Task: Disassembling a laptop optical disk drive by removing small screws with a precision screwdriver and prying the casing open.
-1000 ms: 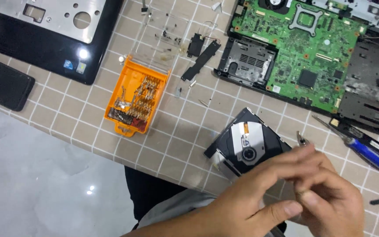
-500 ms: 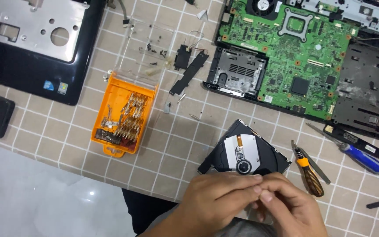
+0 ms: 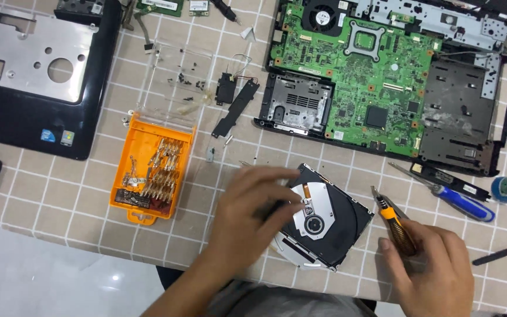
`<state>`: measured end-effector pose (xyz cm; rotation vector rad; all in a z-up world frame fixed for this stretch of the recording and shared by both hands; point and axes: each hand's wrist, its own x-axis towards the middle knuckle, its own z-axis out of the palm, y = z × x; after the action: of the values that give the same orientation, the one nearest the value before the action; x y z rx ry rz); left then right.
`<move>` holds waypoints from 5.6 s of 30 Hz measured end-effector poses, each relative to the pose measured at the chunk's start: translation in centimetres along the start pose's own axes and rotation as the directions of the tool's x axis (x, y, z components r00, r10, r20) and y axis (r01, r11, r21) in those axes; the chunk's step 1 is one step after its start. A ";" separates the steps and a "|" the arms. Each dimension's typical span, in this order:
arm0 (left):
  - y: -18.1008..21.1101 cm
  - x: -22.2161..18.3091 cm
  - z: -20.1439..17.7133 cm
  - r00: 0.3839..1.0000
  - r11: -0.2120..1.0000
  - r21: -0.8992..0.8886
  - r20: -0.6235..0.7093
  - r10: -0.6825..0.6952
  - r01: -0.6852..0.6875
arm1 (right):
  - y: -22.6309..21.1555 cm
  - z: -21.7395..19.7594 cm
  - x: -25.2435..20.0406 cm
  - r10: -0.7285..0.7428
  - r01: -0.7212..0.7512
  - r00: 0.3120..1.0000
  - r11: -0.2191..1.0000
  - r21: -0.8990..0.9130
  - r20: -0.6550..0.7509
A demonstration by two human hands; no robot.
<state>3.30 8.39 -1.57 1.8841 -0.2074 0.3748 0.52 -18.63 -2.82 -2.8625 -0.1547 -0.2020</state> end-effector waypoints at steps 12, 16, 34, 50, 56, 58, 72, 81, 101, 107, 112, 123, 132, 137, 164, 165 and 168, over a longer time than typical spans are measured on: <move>-1.2 0.0 -0.3 0.997 0.996 -0.060 0.004 -0.071 0.072 | 2.9 -2.3 1.7 0.100 -0.109 0.991 0.990 0.091 0.093; -1.1 0.2 -0.5 0.999 0.998 -0.050 0.013 -0.041 0.041 | 3.5 -0.7 1.1 -0.014 0.014 0.996 1.000 0.005 0.087; -1.0 -2.8 -5.2 0.992 0.999 -0.044 -0.129 -0.018 0.012 | -0.9 0.0 5.1 0.219 -0.238 0.971 0.891 0.386 0.095; -1.9 -3.8 -5.2 0.973 0.985 -0.117 -0.182 -0.144 0.124 | -13.1 2.4 12.4 -0.538 0.566 0.823 0.801 -0.195 0.182; -2.1 -3.6 -5.3 0.974 0.983 -0.142 -0.175 -0.141 0.117 | -14.9 2.6 12.5 -0.567 0.603 0.789 0.787 -0.126 0.238; -2.2 -3.6 -5.2 0.976 0.982 -0.153 -0.168 -0.137 0.112 | -15.5 2.9 12.1 -0.618 0.632 0.760 0.775 -0.008 0.200; -1.6 -3.5 -4.6 0.959 0.979 -0.161 -0.236 -0.160 0.124 | -17.3 -1.3 9.4 -0.361 0.111 0.913 0.671 0.733 0.192; 1.6 -1.5 -5.5 0.981 0.982 -0.173 -0.163 -0.104 0.075 | -17.3 -3.0 8.3 -0.259 -0.015 0.946 0.566 0.824 0.195; 0.2 -0.9 -5.2 0.995 0.994 0.037 -0.017 0.103 -0.103 | -16.7 -4.0 9.7 -0.231 -0.051 0.918 0.738 0.672 0.324; 0.2 -0.7 -5.3 0.991 0.986 0.097 0.013 0.133 -0.134 | -16.3 -3.9 9.7 -0.237 -0.062 0.907 0.743 0.666 0.349; 0.3 -0.6 -5.4 0.991 0.985 0.103 0.019 0.134 -0.136 | -16.4 -4.1 9.8 -0.249 -0.019 0.910 0.774 0.632 0.333; -0.1 -0.7 -5.0 0.984 0.968 0.178 0.015 0.176 -0.176 | -16.0 -3.8 9.4 -0.333 0.181 0.912 0.851 0.493 0.240; -0.1 -0.6 -5.2 0.972 0.934 0.268 0.032 0.234 -0.234 | -16.0 -3.8 9.6 -0.324 0.162 0.906 0.860 0.483 0.272; -0.3 -0.6 -5.2 0.973 0.932 0.283 0.026 0.229 -0.227 | -15.9 -3.7 9.7 -0.309 0.147 0.909 0.865 0.479 0.279; -0.4 0.3 -2.9 0.984 0.953 0.297 0.180 0.013 -0.067 | -11.2 -1.9 9.8 -0.106 -0.069 0.970 0.744 0.665 0.219; 0.1 0.6 -2.7 0.987 0.994 0.108 0.158 -0.015 -0.003 | -11.2 -2.0 9.6 -0.078 -0.151 0.960 0.663 0.733 0.269; 0.9 0.4 -1.9 0.990 0.966 -0.240 0.121 -0.066 0.094 | -11.6 -1.7 9.1 -0.010 -0.311 0.925 0.556 0.771 0.380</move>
<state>3.13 9.88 -0.06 1.6642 -0.2406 0.1793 7.87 -7.15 3.18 -1.8986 -0.0367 0.3453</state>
